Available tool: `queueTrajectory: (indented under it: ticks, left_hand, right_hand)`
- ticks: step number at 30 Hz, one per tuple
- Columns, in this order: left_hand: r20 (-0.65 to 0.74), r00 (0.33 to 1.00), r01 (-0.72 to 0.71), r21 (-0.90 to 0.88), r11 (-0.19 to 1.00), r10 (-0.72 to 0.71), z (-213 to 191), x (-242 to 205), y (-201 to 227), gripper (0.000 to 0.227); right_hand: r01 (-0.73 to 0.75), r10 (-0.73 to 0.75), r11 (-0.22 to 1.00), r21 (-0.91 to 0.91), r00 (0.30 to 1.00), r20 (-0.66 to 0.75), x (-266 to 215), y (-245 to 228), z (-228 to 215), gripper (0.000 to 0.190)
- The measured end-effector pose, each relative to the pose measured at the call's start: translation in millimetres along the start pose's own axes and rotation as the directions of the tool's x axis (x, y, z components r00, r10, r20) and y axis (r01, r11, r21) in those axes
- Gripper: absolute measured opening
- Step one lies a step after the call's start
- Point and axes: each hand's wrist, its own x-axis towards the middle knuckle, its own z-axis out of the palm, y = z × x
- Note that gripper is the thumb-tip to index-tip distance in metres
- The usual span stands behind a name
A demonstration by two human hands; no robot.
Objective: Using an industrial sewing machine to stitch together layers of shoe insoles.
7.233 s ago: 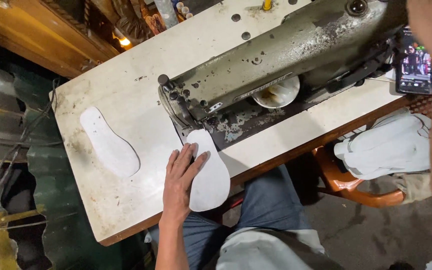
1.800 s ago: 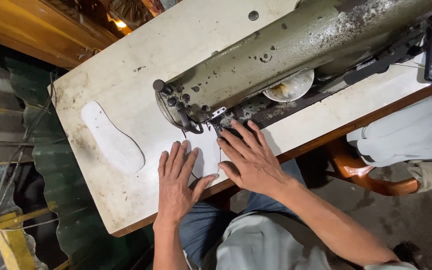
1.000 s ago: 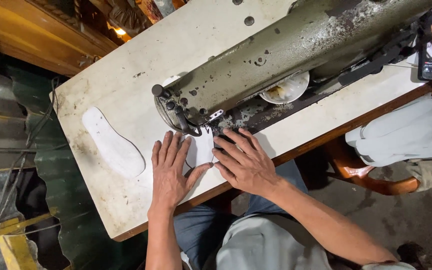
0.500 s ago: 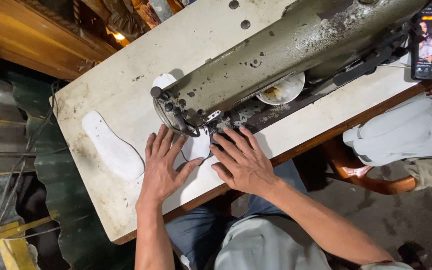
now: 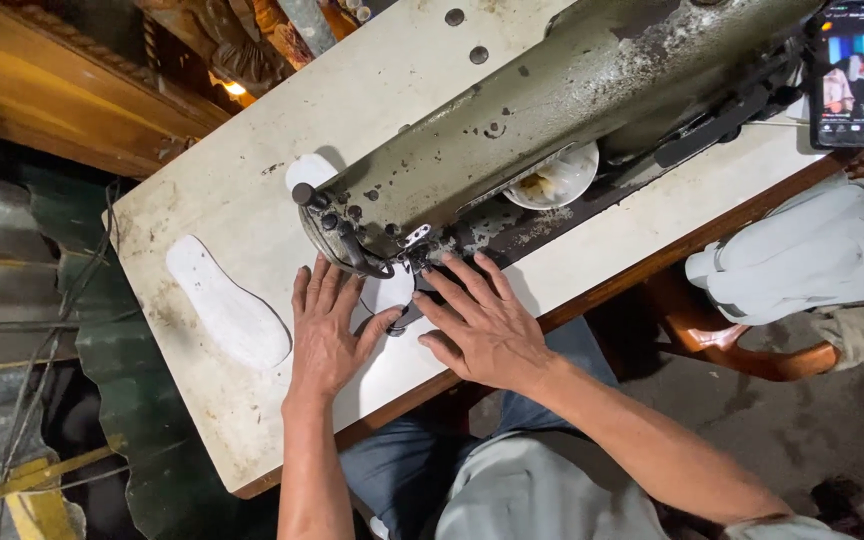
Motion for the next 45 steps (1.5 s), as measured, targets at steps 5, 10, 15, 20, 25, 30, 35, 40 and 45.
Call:
queueTrajectory:
  ticks: [5,10,15,20,25,30,35,40,45]
  left_hand:
    - [-0.001,0.999,0.039,0.010,0.999,-0.039,1,3,5,0.073]
    - [-0.086,0.995,0.046,0.015,0.999,-0.045,-2,3,18,0.066]
    - [-0.144,0.989,0.050,0.031,0.998,-0.045,-3,-2,26,0.056]
    - [-0.149,0.986,0.086,0.067,0.994,-0.076,-4,-6,31,0.051]
    - [-0.153,0.985,0.090,0.086,0.992,-0.076,-1,-8,31,0.052]
    - [-0.138,0.987,0.098,0.146,0.984,-0.077,6,-13,25,0.049]
    - [-0.157,0.983,0.124,0.167,0.978,-0.098,2,-14,31,0.052]
    - [-0.156,0.979,0.163,0.194,0.967,-0.133,0,-22,33,0.055]
    - [-0.157,0.972,0.202,0.195,0.960,-0.173,-4,-32,43,0.048]
  right_hand:
    - [-0.008,0.008,1.000,-0.010,1.000,0.024,-1,0,-1,0.047]
    - [-0.022,0.022,1.000,-0.009,0.999,0.031,0,-1,-2,0.049]
    - [-0.043,0.042,0.999,0.012,0.997,0.063,-1,0,-4,0.052]
    - [-0.048,0.046,0.999,0.018,0.997,0.064,-1,0,-4,0.053]
    - [-0.040,0.039,0.999,0.028,0.998,0.054,2,-2,-8,0.052]
    - [-0.061,0.059,0.998,0.011,0.989,0.135,3,-2,-8,0.056]
    - [-0.068,0.066,0.998,0.010,0.986,0.154,4,-2,-10,0.057]
    - [-0.067,0.065,0.998,0.005,0.983,0.170,4,-1,-9,0.058]
    - [-0.067,0.066,0.998,0.003,0.983,0.170,4,0,-9,0.058]
